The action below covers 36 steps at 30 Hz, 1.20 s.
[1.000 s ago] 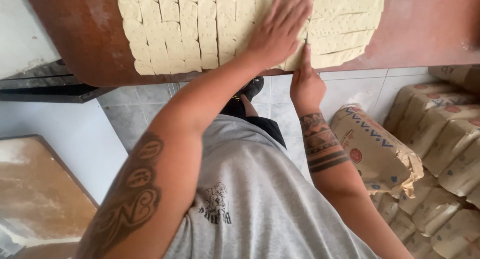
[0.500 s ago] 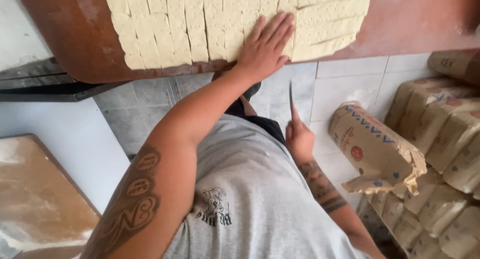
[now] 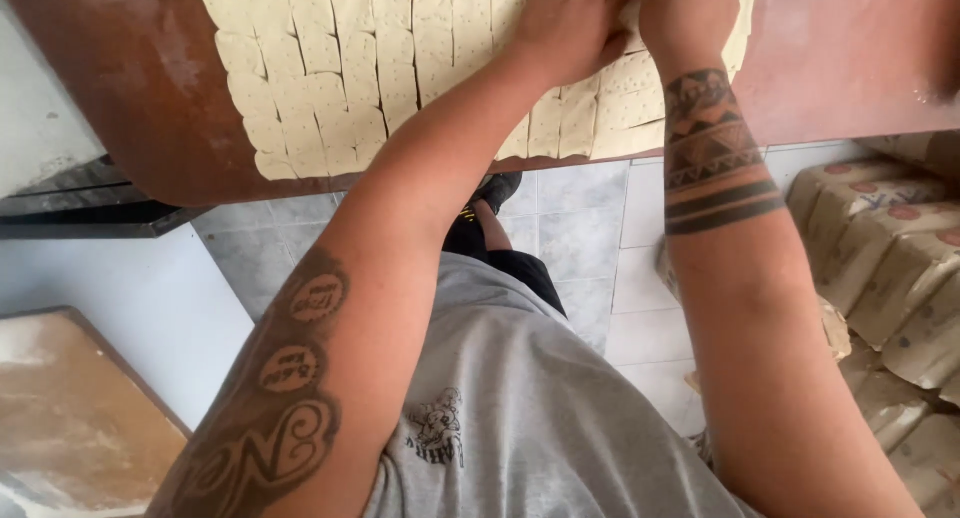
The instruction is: Cutting a sheet of dough into strips and arranging them into a circular shape on a scale to prepare bread products.
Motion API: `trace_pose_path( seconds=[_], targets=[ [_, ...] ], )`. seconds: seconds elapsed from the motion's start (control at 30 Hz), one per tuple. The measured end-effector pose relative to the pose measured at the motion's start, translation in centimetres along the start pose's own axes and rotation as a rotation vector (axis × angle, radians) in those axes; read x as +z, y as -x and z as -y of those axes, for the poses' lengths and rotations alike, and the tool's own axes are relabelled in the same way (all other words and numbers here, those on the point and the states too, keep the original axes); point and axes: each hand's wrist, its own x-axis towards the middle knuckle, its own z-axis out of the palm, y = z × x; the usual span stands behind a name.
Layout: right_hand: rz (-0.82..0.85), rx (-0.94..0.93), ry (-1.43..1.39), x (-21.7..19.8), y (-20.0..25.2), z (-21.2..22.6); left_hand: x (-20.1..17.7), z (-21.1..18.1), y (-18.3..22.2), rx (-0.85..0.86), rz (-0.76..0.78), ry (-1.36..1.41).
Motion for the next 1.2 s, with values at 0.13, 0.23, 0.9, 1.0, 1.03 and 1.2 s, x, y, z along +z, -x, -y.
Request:
trace_pose_path(
  seconds=[0.13, 0.23, 0.9, 1.0, 1.03, 1.2],
  targets=[
    [0.058, 0.011, -0.03, -2.9, 2.3, 2.4, -0.2, -0.1, 0.0, 0.007, 0.068, -0.066],
    [0.26, 0.103, -0.13, -6.7, 9.7, 4.5, -2.6, -0.9, -0.5, 0.019, 0.244, -0.148],
    [0.362, 0.071, 0.031, -9.9, 20.2, 3.7, -2.5, -8.1, 9.4, 0.095, 0.444, -0.118],
    [0.311, 0.105, 0.002, -7.4, 22.4, 3.5, -1.7, -7.8, 9.6, 0.118, 0.359, -0.149],
    [0.268, 0.157, -0.083, -6.1, 22.9, 3.4, -1.7, -7.7, 9.6, 0.132, 0.335, -0.163],
    [0.193, 0.05, 0.047, -7.1, 25.0, 3.7, -1.1, -8.0, 10.0, 0.117, 0.319, -0.162]
  ],
)
